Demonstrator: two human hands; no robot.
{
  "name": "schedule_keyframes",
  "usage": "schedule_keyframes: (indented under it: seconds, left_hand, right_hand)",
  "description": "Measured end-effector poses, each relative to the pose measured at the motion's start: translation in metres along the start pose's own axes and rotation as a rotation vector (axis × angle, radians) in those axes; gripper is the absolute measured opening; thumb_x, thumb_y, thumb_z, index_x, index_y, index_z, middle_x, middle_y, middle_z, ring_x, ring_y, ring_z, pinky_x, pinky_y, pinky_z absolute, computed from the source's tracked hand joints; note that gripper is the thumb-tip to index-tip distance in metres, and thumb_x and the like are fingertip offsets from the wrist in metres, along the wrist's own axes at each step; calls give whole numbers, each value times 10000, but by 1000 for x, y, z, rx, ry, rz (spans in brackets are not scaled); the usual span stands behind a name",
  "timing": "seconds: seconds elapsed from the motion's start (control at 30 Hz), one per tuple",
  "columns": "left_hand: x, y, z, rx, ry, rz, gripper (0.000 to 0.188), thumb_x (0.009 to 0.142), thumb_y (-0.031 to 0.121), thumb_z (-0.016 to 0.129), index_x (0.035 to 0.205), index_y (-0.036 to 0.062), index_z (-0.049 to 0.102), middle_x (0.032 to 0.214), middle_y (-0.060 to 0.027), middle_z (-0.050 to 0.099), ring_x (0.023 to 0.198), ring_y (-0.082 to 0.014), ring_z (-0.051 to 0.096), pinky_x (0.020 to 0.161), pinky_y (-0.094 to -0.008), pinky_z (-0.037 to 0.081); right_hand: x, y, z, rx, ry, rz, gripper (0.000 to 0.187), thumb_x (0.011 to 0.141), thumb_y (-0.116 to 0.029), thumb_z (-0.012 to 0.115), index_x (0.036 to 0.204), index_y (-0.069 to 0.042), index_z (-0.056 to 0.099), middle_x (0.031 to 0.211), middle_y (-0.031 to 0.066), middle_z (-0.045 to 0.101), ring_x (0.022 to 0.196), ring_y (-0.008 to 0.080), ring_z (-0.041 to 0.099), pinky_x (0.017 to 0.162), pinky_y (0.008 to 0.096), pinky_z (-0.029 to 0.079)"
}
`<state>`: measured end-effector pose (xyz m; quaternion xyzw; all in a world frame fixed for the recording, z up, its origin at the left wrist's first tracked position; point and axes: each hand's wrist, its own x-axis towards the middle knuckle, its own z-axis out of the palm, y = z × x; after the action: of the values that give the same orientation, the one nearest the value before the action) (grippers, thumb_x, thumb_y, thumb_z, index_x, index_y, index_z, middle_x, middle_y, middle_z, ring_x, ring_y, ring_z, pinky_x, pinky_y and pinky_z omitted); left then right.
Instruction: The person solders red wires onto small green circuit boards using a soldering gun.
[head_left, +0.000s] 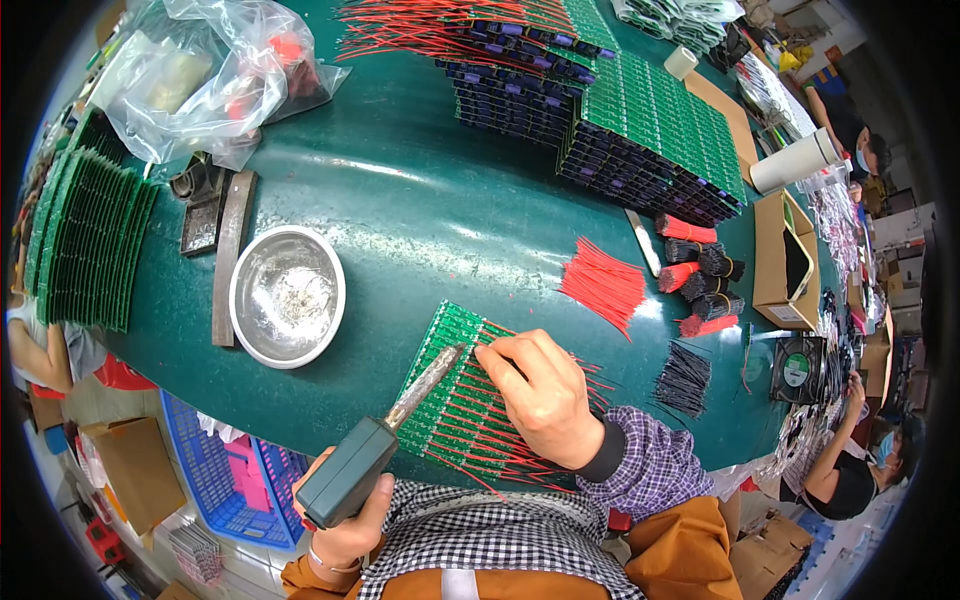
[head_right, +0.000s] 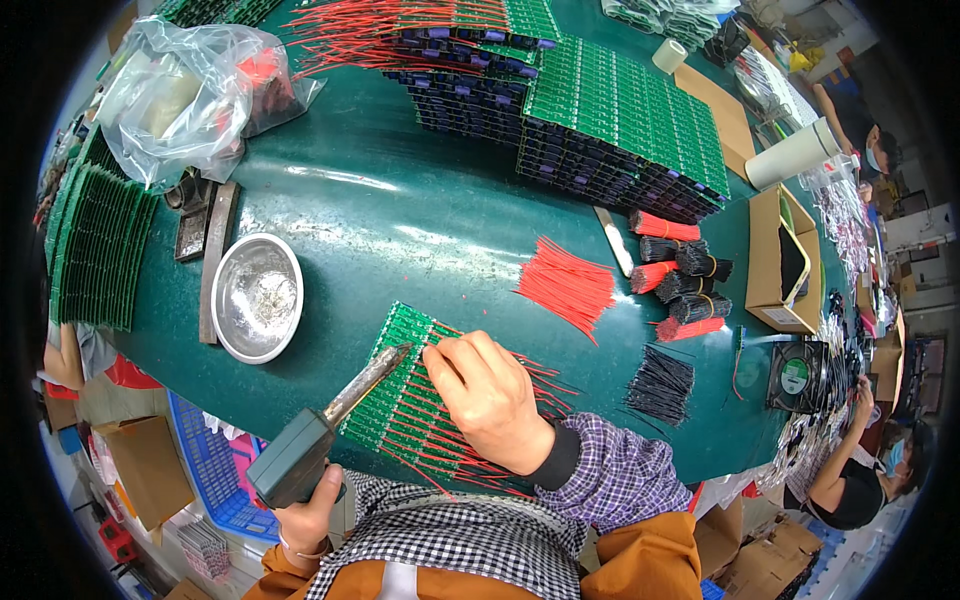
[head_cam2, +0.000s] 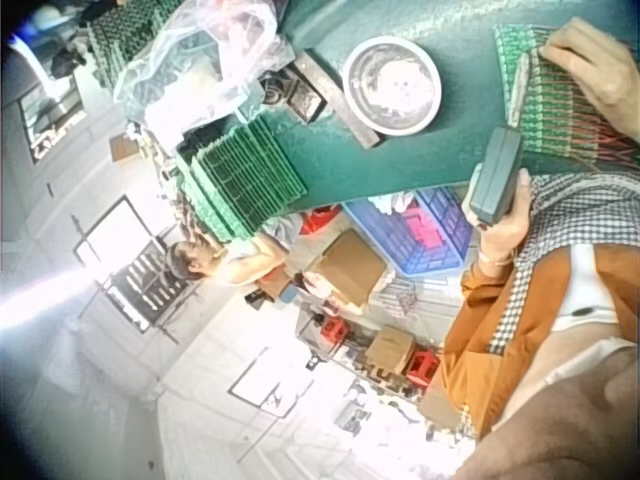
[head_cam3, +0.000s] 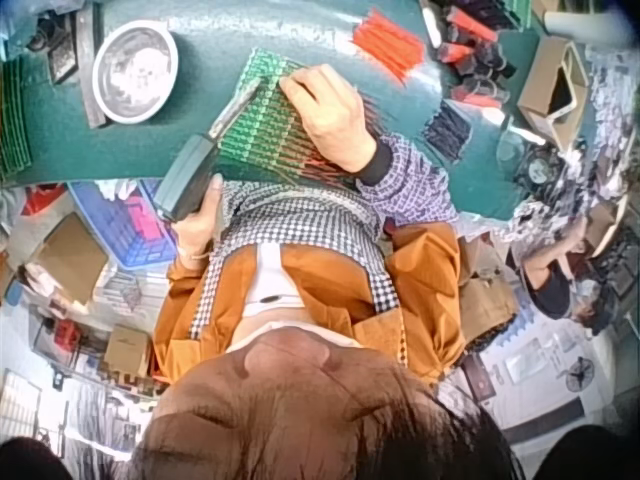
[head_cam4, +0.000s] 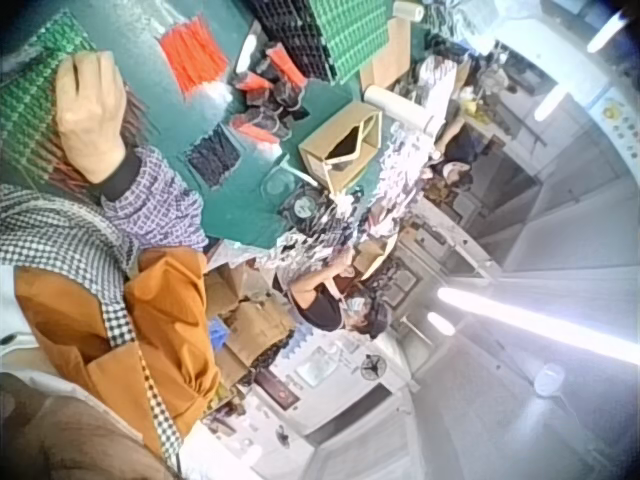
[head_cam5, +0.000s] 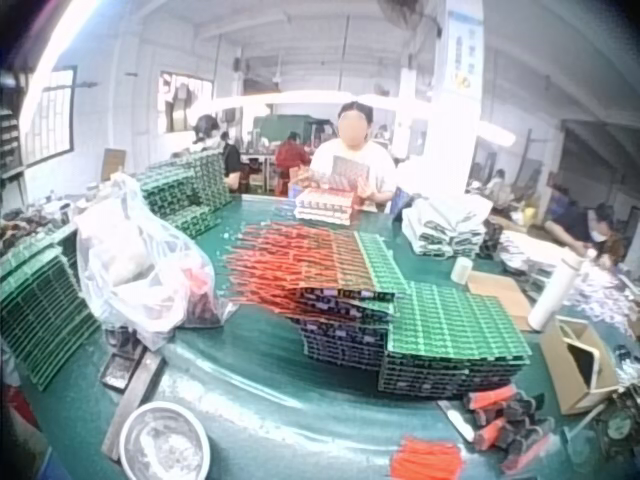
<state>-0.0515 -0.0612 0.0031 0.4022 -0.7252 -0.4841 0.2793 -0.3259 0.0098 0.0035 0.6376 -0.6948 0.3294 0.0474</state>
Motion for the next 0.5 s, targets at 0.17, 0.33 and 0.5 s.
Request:
schedule_keyframes:
  seconds: [0.17, 0.33, 0.5]
  left_hand:
    - [1, 2, 0, -15, 17, 18, 270, 771, 11, 821, 1022, -62, 753, 884, -161, 710, 705, -277, 674, 621, -363, 520]
    - [1, 4, 0, -17, 50, 39, 290, 765, 2, 817, 1038, -73, 755, 899, -167, 724, 707, -280, 683, 639, -362, 537]
    - [-1, 4, -2, 10, 40, 38, 282, 765, 4, 812, 1031, -72, 758, 898, -178, 734, 716, -299, 698, 654, -360, 550]
  right_hand:
    - [0, -1, 0, 16, 4, 8, 359, 689, 69, 748, 1046, 42, 736, 971, 122, 695, 849, 282, 687, 691, 378, 570]
    - [-1, -6, -4, 20, 28, -17, 344, 709, 51, 749, 1052, 50, 739, 967, 129, 699, 848, 286, 686, 717, 389, 572]
    - [-4, -6, -3, 51, 8, -20, 348, 718, 33, 738, 1065, 55, 742, 973, 134, 700, 850, 285, 684, 734, 390, 575]
